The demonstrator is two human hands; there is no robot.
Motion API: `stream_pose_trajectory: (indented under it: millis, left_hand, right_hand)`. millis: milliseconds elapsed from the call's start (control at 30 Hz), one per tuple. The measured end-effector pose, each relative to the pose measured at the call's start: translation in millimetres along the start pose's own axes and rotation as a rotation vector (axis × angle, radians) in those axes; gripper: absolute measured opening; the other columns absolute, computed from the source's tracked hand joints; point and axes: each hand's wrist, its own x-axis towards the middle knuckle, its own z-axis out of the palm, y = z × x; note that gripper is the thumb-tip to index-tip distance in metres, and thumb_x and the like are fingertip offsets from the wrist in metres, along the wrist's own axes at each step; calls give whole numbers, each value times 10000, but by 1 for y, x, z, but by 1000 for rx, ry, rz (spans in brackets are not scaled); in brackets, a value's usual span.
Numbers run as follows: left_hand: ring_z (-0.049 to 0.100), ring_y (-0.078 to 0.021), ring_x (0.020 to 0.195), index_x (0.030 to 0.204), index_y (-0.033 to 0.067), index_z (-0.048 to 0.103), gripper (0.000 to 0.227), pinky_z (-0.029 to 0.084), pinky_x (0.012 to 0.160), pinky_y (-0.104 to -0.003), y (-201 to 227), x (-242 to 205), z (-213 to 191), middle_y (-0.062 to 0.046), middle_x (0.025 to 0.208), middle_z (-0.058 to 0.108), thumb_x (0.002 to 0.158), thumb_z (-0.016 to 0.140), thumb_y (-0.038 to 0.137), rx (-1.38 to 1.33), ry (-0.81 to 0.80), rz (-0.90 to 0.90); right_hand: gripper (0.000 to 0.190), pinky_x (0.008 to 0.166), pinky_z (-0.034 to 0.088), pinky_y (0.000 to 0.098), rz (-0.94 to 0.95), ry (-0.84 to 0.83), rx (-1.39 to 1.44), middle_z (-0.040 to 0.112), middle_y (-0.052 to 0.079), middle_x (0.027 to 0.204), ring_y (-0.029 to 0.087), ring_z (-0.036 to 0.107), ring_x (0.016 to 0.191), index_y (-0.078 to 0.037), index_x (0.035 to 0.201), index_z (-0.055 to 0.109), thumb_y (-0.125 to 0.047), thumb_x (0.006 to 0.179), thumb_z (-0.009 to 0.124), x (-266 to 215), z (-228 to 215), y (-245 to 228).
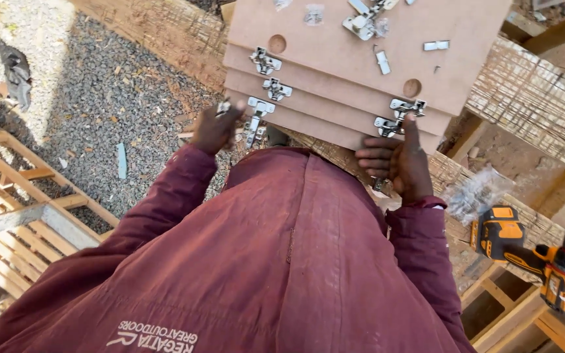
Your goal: The person unpacks metal cabinet hinges and screws, then uses a cordless drill to attach the hinges to a wooden board. The person positions each hinge and drives screws to secure them in place.
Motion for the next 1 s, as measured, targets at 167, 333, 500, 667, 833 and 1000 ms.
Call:
stream_pose_trajectory:
  millis: [167, 333, 500, 667, 833, 1000]
  left_hand:
    - [597, -231, 404, 1165, -14, 894, 877, 676, 465, -453, 96, 0, 42, -145, 558, 656, 1029, 690, 828, -456, -251, -310]
    - [728, -209, 494, 1204, -90, 863, 1178, 750, 574, -478, 116, 5, 56, -164, 647, 770, 892, 602, 1015, -622, -446, -460]
    - [732, -268, 487, 1186, -144, 861, 1153, 770, 662, -621, 90, 26, 68, -176, 644, 759, 835, 748, 948, -689, -410, -565]
    - [636, -179, 445, 1184, -89, 864, 851, 746, 634, -500, 80, 35, 61, -102, 764, 834, 923, 740, 711, -738, -501, -605]
    - [502, -79, 385, 1220, -40, 870, 633, 701, 564, -352, 76, 11, 53, -89, 989, 906, 981, 711, 524, -846, -569, -542]
    - [428, -104, 280, 1279, 3, 821, 464, 610, 397, -403, 68, -2, 25, -219, 847, 836, 1167, 618, 405, -866, -811, -346]
  right_hand:
    - [1180, 856, 742, 513, 11, 28, -110, 889, 243, 1128, 363, 904, 998, -13, 1219, 819, -1054, 1016, 301, 19, -10, -3]
    - [861, 813, 754, 531, 41, 28, 4, 887, 187, 994, 343, 908, 880, -61, 1092, 807, -867, 1084, 506, 38, -24, 5]
    - [581, 772, 784, 461, -45, -155, 268, 890, 148, 955, 314, 914, 835, -84, 1116, 854, -647, 1106, 710, 56, -42, 35]
    - [505, 624, 732, 409, -58, -261, 256, 852, 124, 856, 276, 856, 672, -92, 1118, 840, -563, 1197, 675, 45, -60, 42]
    - [460, 486, 638, 338, -36, -346, 145, 797, 71, 754, 198, 784, 544, -102, 1062, 802, -498, 1250, 662, 9, -56, 24]
    - [424, 400, 444, 331, -27, -113, -481, 626, 130, 651, 217, 595, 483, 25, 991, 773, -364, 1157, 751, -20, -35, 12]
